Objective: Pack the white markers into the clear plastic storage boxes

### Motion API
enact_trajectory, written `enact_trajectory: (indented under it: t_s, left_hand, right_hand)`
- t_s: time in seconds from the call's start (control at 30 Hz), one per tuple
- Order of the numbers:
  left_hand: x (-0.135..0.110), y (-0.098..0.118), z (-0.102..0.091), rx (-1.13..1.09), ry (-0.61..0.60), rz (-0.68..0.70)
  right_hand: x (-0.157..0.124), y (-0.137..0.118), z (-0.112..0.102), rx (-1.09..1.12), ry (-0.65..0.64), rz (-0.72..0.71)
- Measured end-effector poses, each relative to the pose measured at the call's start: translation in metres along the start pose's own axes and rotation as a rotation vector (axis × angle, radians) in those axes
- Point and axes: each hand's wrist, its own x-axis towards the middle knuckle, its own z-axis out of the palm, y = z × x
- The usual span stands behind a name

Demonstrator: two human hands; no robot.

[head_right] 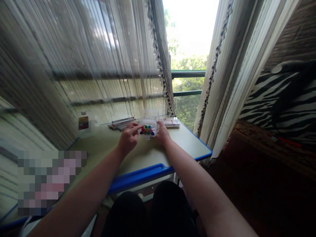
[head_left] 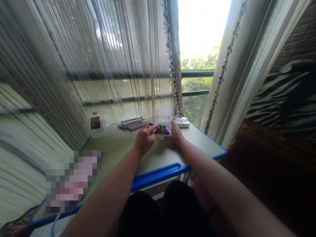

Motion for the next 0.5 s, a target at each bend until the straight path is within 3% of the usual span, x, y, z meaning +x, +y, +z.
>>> enact_trajectory:
  t_s: [0.17, 0.3, 0.4, 0.5]
  left_hand:
    - [0.001, 0.002, -0.001, 0.002, -0.024, 0.005]
    - [0.002, -0.002, -0.003, 0.089, 0.13, -0.036]
    - [-0.002, -0.015, -0.005, 0.206, 0.21, -0.209]
    - [-0.008, -0.034, -0.005, 0.407, 0.051, -0.403]
  right_hand:
    - [0.0, -0.01, 0.0, -0.038, 0.021, 0.006]
    - [-0.001, -0.014, -0.002, -0.104, 0.07, -0.051]
    - [-0.001, -0.011, -0.004, -0.122, 0.111, -0.09]
    - [-0.001, -0.003, -0.005, -0.17, 0.164, -0.099]
